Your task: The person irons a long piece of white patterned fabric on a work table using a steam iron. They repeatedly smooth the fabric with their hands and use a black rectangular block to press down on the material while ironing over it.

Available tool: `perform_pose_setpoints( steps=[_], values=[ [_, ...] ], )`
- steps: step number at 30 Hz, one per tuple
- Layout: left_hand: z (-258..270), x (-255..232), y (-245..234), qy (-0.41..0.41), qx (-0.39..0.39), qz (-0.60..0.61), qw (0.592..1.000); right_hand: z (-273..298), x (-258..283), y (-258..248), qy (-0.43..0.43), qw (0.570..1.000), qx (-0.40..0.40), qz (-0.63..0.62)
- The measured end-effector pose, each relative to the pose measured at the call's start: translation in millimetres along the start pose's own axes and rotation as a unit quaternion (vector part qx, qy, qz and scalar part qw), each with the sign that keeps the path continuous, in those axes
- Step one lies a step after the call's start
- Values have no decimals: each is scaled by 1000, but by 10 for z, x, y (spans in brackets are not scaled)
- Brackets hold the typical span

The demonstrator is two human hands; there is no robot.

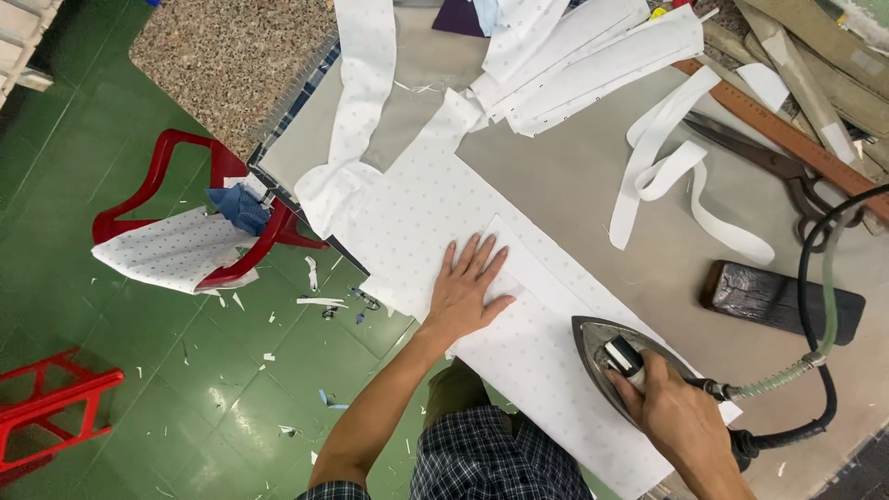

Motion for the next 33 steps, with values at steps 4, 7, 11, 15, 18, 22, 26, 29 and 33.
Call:
perform_pose_setpoints(
  steps=[4,7,11,15,18,22,26,29,33],
  values=[
    [-11,12,7,-5,-11,-11,1000,10,11,-27,4,1000,6,-4],
    [-10,7,-2,-6,-27,-9,1000,8,1,-15,-2,1000,-3,-4],
    [-10,-8,-42,4,-47,-2,999,10,-33,52,-7,999,-46,-2],
    [-9,-9,3,-3,-29,-17,999,26,0,-1,-28,996,-87,-17],
    [-23,-7,-27,-2,-36,-13,999,-26,60,-28,-50,992,-113,-17],
    [-18,0,-34,-9,-30,-10,999,-155,260,-126,-58,995,-80,-27],
    [22,85,228,-29,-28,31,999,-134,604,-526,-74,992,-97,-4],
    [27,87,237,-30,-28,36,998,-203,669,-550,-62,997,-55,5],
    [5,79,169,-28,-18,34,999,-138,750,-687,-67,997,-38,-5]
  ],
)
Point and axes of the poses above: each hand's wrist, its own z-axis away from the middle knuckle, its own y-axis out of the palm, x = y × z, the point moved 5 cm from there along -z, towards the middle knuckle
